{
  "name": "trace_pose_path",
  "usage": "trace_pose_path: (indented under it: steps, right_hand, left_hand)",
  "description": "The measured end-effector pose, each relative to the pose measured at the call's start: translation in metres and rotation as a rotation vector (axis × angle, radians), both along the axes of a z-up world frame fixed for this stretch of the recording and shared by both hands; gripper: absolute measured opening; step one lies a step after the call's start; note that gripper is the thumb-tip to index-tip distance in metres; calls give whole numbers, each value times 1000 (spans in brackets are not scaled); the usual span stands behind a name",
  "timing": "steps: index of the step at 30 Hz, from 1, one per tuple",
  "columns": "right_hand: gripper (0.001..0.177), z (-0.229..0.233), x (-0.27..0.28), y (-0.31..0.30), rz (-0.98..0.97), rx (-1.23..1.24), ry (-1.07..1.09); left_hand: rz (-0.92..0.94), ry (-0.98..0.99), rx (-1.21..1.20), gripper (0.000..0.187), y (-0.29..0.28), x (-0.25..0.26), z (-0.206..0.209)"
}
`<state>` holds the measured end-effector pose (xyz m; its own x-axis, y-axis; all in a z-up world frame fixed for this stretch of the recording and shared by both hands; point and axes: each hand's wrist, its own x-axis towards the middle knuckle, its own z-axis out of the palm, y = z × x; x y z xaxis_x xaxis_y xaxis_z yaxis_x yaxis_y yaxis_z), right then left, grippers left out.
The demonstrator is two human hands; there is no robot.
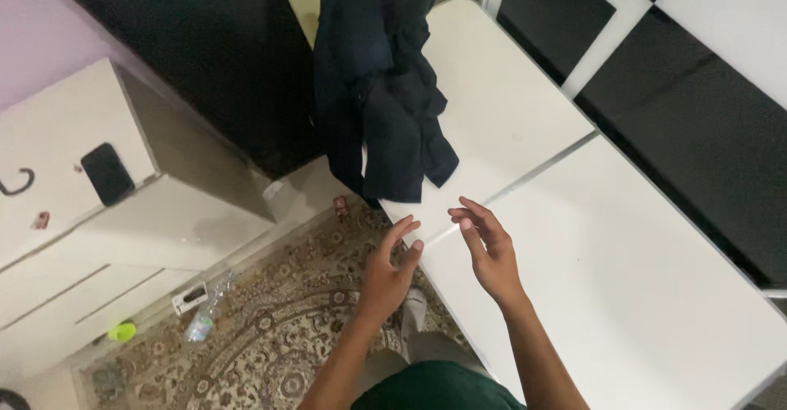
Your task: The person folds two shirts and a pair of trousers on a table and places them one by one into an open drawer.
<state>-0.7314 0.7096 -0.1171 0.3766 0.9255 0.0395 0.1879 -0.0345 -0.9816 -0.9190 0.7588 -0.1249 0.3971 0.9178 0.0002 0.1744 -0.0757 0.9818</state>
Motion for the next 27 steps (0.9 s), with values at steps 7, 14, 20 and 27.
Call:
trace_pose_path:
  steps: [7,14,20,27]
  right_hand:
    - [43,16,-2,73,4,34,-24]
    - [44,12,-1,115,-108,-45,-31]
    - [45,-1,-4,201,-159,-40,-9]
    - [47,-8,-20,336,-141,-103,-166]
  left_hand:
    - [36,-13,-25,51,80,-1,-13]
    - [-61,-8,-15,51,157,8,-23]
    - [-81,-81,41,48,245,14,-28]
    - [246,82,446,61,398,14,-53]
